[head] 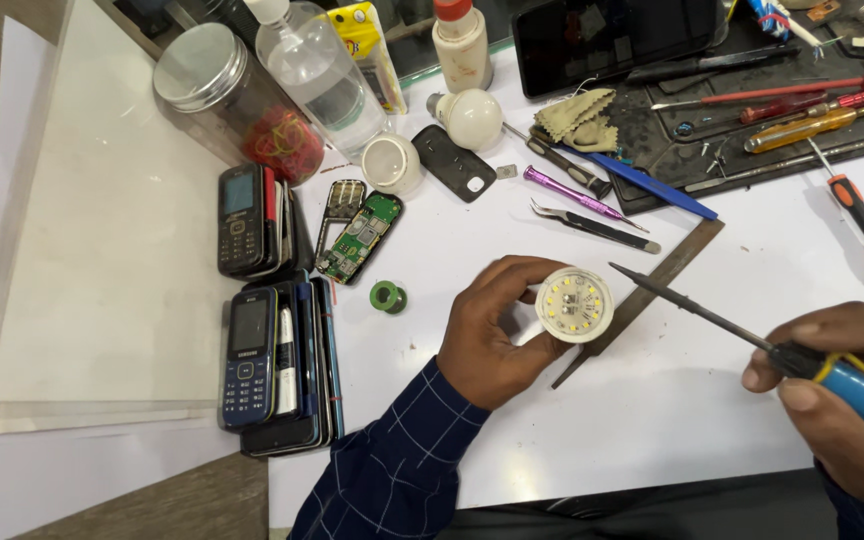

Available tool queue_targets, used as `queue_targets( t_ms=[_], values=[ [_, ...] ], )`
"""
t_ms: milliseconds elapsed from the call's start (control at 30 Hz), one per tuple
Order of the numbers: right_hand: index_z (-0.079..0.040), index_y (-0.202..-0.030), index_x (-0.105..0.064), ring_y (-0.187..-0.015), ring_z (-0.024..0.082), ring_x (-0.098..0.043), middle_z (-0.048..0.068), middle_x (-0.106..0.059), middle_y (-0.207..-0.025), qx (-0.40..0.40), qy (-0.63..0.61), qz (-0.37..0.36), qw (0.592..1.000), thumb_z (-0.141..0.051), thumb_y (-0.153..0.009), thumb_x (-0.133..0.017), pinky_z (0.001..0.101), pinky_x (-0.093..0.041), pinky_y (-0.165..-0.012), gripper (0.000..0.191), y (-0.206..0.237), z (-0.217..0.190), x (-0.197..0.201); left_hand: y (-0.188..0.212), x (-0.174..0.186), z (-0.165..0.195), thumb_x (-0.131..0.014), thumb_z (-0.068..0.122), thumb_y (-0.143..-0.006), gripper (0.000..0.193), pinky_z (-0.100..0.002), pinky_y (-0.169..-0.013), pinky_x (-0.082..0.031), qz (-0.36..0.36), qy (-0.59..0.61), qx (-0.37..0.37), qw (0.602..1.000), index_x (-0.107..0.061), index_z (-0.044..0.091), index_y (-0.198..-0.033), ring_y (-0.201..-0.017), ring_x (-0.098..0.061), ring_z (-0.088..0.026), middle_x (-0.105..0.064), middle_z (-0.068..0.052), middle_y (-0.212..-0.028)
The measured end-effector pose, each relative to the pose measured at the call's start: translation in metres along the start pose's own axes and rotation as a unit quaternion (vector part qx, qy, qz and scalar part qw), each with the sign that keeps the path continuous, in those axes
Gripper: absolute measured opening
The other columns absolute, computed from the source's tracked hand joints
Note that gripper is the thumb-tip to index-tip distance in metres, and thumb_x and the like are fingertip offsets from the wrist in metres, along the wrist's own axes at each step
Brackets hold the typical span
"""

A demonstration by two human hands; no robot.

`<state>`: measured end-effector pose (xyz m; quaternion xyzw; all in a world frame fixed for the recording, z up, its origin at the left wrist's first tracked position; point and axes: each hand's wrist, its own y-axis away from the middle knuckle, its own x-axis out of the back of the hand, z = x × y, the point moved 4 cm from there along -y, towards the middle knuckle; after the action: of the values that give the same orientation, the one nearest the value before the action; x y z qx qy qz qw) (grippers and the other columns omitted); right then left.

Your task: The person uses a soldering iron to apply heat to multiple points on a circular LED module held in the left hand. The person then briefly applies the soldering iron to the rim of a white plastic bulb housing. The task ends with the person holding the housing.

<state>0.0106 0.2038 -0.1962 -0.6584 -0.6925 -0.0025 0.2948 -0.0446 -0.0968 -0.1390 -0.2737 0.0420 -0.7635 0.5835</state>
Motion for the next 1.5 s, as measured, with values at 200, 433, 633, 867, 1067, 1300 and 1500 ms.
queue_targets(
  t_ms=[200, 433, 633, 867, 1067, 1300, 1500],
  values=[
    [0.000, -0.121, -0.046, -0.089, 0.017, -0.075, 0.018, -0.070, -0.101, -0.012, -0.086, 0.085, 0.993, -0.003, -0.088, -0.068, 0.0294, -0.064, -0.083, 0.040, 0.005, -0.024, -0.004, 0.000, -0.011, -0.009, -0.084, 0.012, -0.075, 0.049, -0.026, -0.073, -0.053, 0.021, -0.065, 0.054, 0.996, -0.071, 0.009, -0.122, -0.088, -0.062, -0.015, -0.072, -0.005, -0.110],
    [0.005, -0.117, -0.053, -0.089, 0.021, -0.077, 0.020, -0.074, -0.097, -0.029, -0.007, 0.047, 0.998, -0.002, -0.084, -0.073, 0.0317, -0.064, -0.078, 0.039, 0.007, -0.039, -0.008, 0.007, -0.018, -0.009, -0.083, 0.013, -0.079, 0.061, -0.025, -0.075, -0.051, 0.017, -0.025, 0.025, 0.999, -0.060, 0.010, -0.136, -0.093, -0.065, -0.011, -0.074, -0.003, -0.114],
    [0.003, -0.118, -0.051, -0.089, 0.020, -0.077, 0.018, -0.072, -0.096, 0.015, -0.030, 0.071, 0.997, -0.009, -0.092, -0.069, 0.0306, -0.065, -0.079, 0.034, 0.016, -0.039, -0.014, 0.019, -0.015, -0.015, -0.080, 0.012, -0.086, 0.063, -0.026, -0.083, -0.054, 0.018, 0.042, 0.032, 0.998, -0.054, 0.007, -0.143, -0.106, -0.069, -0.014, -0.073, -0.007, -0.120],
    [0.005, -0.127, -0.048, -0.085, 0.018, -0.074, 0.019, -0.069, -0.097, 0.036, -0.023, 0.124, 0.991, -0.011, -0.110, -0.065, 0.0303, -0.064, -0.082, 0.029, 0.031, -0.033, -0.032, 0.028, -0.002, -0.052, -0.068, 0.012, -0.093, 0.064, -0.036, -0.077, -0.064, 0.044, 0.361, 0.131, 0.922, -0.041, -0.003, -0.150, -0.097, -0.073, -0.025, -0.069, -0.022, -0.116],
    [0.006, -0.128, -0.045, -0.084, 0.018, -0.072, 0.021, -0.067, -0.101, 0.044, -0.013, 0.119, 0.992, -0.007, -0.107, -0.065, 0.0307, -0.062, -0.078, 0.033, 0.035, -0.042, -0.037, 0.037, 0.003, -0.053, -0.067, 0.013, -0.093, 0.058, -0.037, -0.079, -0.065, 0.016, 0.446, 0.183, 0.876, -0.043, -0.008, -0.142, -0.099, -0.074, -0.029, -0.068, -0.023, -0.116],
    [0.003, -0.119, -0.050, -0.081, 0.016, -0.070, 0.016, -0.068, -0.098, 0.049, -0.208, 0.110, 0.971, -0.012, -0.108, -0.063, 0.0287, -0.061, -0.077, 0.023, 0.017, 0.033, -0.019, 0.022, -0.011, -0.064, -0.074, 0.019, -0.094, 0.056, -0.035, -0.076, -0.064, -0.029, 0.443, 0.223, 0.868, -0.050, -0.007, -0.137, -0.097, -0.074, -0.026, -0.071, -0.021, -0.108],
    [0.002, -0.117, -0.051, -0.078, 0.015, -0.069, 0.014, -0.068, -0.095, 0.106, -0.192, 0.014, 0.976, -0.014, -0.108, -0.063, 0.0281, -0.060, -0.075, 0.021, -0.066, 0.176, 0.031, 0.000, -0.028, -0.064, -0.089, 0.018, -0.080, 0.064, -0.027, -0.085, -0.060, -0.009, 0.206, 0.099, 0.974, -0.059, 0.000, -0.134, -0.099, -0.071, -0.016, -0.074, -0.010, -0.116]
  ],
)
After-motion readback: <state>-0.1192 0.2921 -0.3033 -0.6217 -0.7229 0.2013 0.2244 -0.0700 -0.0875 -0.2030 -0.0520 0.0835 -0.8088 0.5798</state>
